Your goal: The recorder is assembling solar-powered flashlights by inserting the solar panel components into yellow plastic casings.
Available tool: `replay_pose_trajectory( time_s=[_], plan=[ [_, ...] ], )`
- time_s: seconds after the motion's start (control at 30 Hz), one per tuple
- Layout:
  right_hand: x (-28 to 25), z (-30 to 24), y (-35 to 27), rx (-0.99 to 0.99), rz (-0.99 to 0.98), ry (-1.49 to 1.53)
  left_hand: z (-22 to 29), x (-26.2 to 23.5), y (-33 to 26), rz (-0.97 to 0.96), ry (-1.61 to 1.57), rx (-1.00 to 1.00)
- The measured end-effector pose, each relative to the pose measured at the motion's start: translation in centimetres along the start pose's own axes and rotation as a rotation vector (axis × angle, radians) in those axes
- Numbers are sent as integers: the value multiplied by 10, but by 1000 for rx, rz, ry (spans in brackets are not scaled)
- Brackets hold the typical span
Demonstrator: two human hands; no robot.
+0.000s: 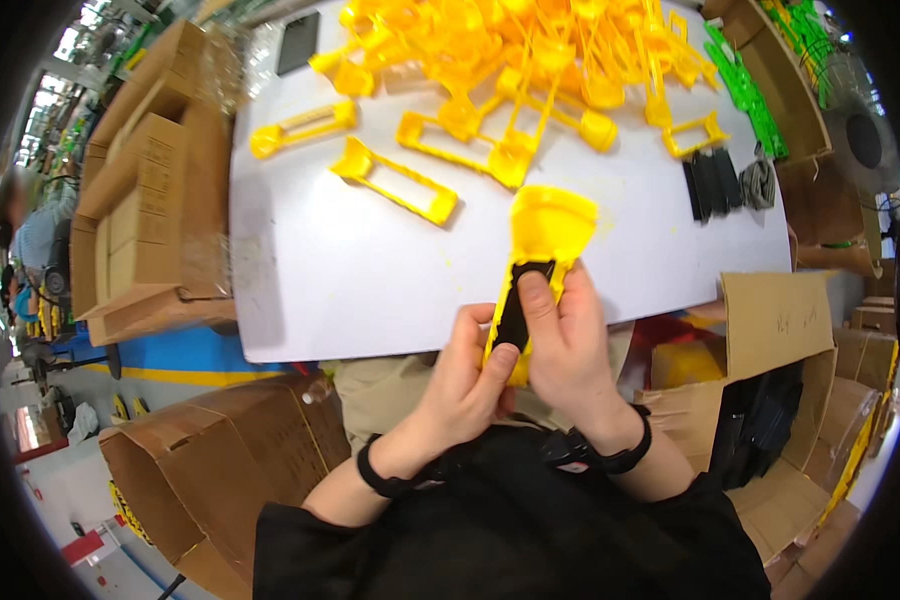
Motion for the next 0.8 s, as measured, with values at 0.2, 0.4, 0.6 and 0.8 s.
replay_pose_trajectory(
  time_s=[0.2, 0.4, 0.6, 0.8],
  plan=[
    [34, -61, -7, -26, 11, -150, 64, 1, -34, 223, 293, 249],
    [87, -86, 2, -83, -330, -111, 164, -101, -95, 512, 263, 158],
    [110, -62, 57, -242, -73, -1001, 326, -243, -208, 980, 661, 171],
    [128, -81, 52, -298, -118, -1176, 372, -309, -246, 1154, 930, -46]
  ],
)
Point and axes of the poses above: each hand's wrist, its own y-axis towards the middle knuckle, its own x-axis out of the palm, z = x × y, the point moved 7 cm from there along y, towards the middle knuckle, and after that the axes turned 8 degrees about -z, right-handed, at the moved point
